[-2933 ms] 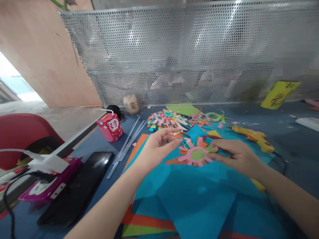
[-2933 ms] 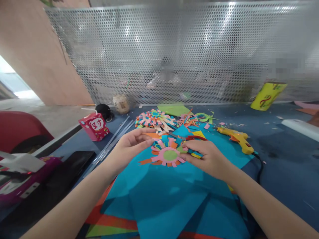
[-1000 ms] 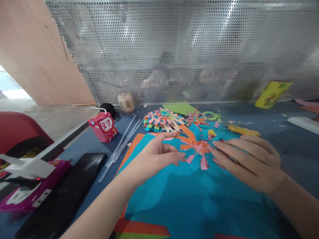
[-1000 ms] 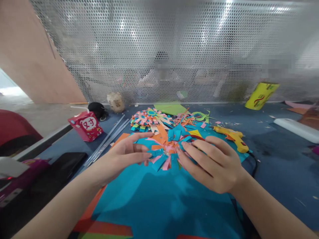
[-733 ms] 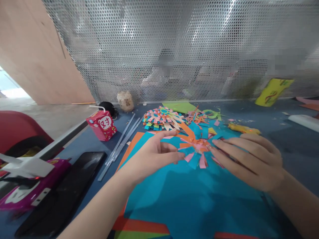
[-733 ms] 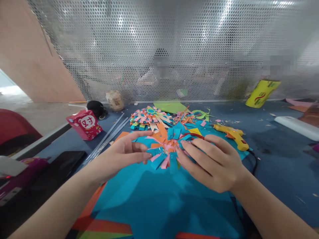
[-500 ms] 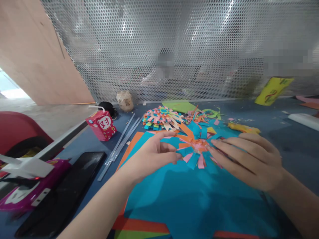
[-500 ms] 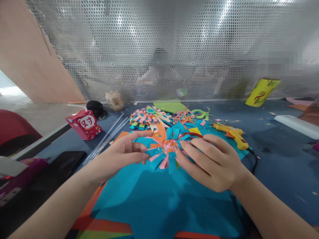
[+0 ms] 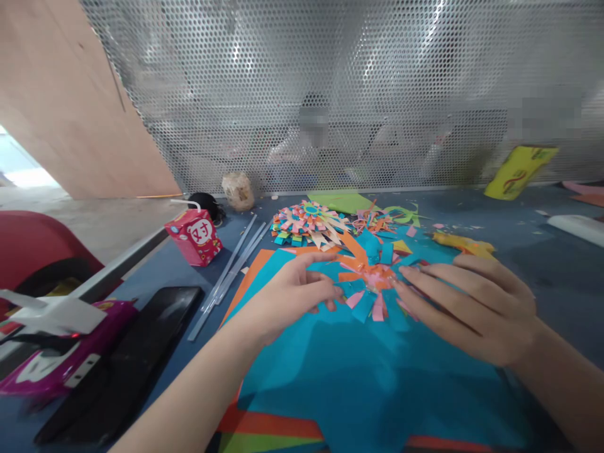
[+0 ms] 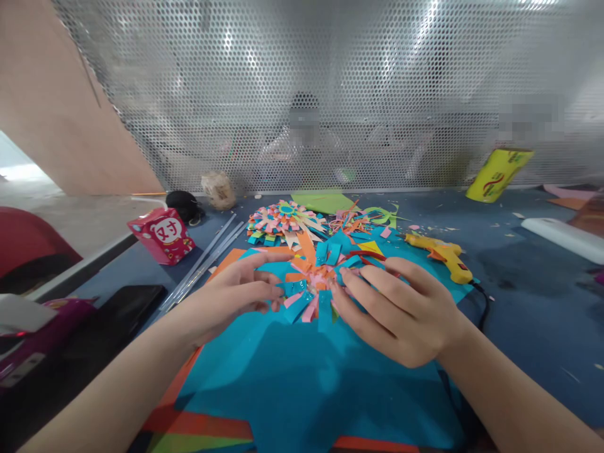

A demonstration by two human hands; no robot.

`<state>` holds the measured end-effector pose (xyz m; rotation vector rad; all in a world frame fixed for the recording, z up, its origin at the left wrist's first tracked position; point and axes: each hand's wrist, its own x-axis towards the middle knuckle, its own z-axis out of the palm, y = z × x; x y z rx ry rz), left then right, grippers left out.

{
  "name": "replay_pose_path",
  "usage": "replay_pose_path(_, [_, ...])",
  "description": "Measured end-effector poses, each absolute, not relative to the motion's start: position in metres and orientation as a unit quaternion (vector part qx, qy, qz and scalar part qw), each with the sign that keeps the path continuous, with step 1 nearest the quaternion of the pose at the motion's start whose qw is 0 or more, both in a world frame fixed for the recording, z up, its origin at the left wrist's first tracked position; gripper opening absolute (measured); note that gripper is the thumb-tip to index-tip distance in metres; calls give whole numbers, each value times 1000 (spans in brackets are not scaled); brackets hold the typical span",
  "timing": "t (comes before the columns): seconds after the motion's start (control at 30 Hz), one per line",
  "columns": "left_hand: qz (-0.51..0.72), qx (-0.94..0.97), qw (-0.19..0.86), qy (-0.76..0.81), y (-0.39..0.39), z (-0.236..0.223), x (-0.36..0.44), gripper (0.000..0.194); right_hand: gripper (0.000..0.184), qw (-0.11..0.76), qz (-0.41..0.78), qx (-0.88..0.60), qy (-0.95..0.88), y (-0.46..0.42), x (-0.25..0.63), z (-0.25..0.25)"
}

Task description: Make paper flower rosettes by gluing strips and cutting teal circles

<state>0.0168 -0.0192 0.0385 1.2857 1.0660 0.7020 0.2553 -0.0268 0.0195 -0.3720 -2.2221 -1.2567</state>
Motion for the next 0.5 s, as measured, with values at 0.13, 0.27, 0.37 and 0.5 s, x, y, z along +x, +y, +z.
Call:
replay_pose_path(0.13, [300, 534, 622, 488, -19, 37, 18, 45, 14, 271, -471, -130, -829, -29, 256, 19])
replay_pose_path(0.27, [292, 531, 624, 494, -17, 33, 20, 49, 16, 272, -470, -125, -830, -30, 257, 18])
replay_pose_path(0.37, [293, 534, 620, 495, -16, 32, 21, 51, 16, 269, -468, -124, -833, -30, 256, 19])
replay_pose_path(0.5, [295, 528, 620, 500, -16, 32, 21, 50, 14, 263, -469, -126, -834, -30, 255, 20])
